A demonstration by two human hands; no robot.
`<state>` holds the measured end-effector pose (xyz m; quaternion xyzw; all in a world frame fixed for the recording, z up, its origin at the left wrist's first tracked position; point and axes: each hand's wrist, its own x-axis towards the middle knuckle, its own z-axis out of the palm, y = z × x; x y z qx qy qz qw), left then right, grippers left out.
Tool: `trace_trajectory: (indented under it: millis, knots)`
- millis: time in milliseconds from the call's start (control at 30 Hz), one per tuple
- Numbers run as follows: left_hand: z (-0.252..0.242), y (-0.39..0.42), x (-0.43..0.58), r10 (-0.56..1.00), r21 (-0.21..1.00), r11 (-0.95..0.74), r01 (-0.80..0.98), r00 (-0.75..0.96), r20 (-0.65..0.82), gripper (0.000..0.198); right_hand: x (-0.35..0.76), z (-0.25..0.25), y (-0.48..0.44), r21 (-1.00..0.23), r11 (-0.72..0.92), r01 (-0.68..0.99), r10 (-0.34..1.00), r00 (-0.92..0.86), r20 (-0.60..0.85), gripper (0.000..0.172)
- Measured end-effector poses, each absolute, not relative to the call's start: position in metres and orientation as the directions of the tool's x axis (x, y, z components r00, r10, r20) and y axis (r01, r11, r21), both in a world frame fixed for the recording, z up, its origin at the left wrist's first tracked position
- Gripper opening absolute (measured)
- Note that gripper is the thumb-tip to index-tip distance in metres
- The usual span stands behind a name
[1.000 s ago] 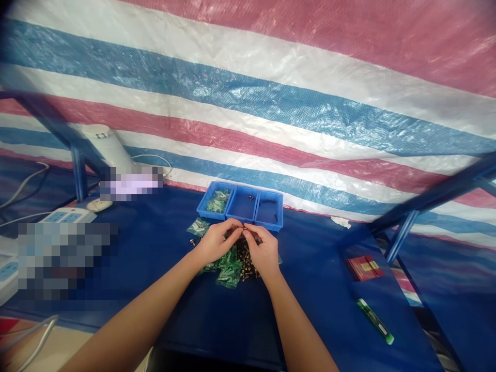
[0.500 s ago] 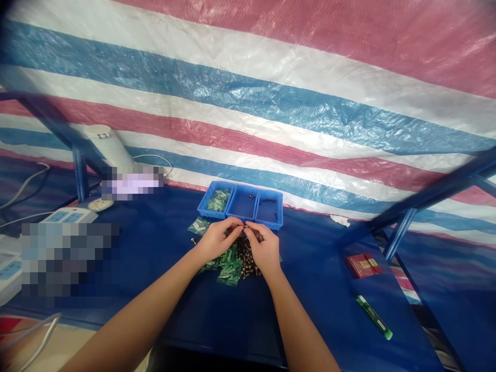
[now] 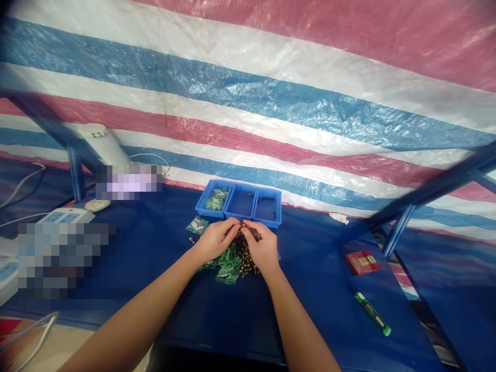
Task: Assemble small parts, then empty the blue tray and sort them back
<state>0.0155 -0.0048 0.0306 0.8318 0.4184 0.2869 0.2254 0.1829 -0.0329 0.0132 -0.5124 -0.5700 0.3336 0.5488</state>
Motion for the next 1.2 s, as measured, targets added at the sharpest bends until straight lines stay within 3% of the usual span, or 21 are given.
trace_trajectory:
  millis: [233, 433, 833, 1200]
  knots:
    - [0.0315, -0.0056, 0.0151, 0.83, 0.629, -0.544, 0.555, 0.466, 0.307, 0.026, 0.1794, 0.0151, -0.0315, -0.984, 0.161, 0.076, 0.973, 0.157, 0.171, 0.025]
    - [0.0289, -0.0043, 0.015, 0.826, 0.622, -0.551, 0.556, 0.467, 0.315, 0.025, 0.1774, 0.013, -0.0315, -0.985, 0.167, 0.05, 0.975, 0.138, 0.172, 0.025]
    - [0.0333, -0.0065, 0.0144, 0.837, 0.658, -0.527, 0.537, 0.463, 0.293, 0.023, 0.1787, 0.0134, -0.0319, -0.974, 0.201, 0.103, 0.965, 0.152, 0.215, 0.023]
    - [0.0286, -0.0028, 0.0154, 0.833, 0.613, -0.539, 0.578, 0.475, 0.285, 0.027, 0.1809, 0.0125, -0.0323, -0.959, 0.216, 0.183, 0.964, 0.113, 0.239, 0.024]
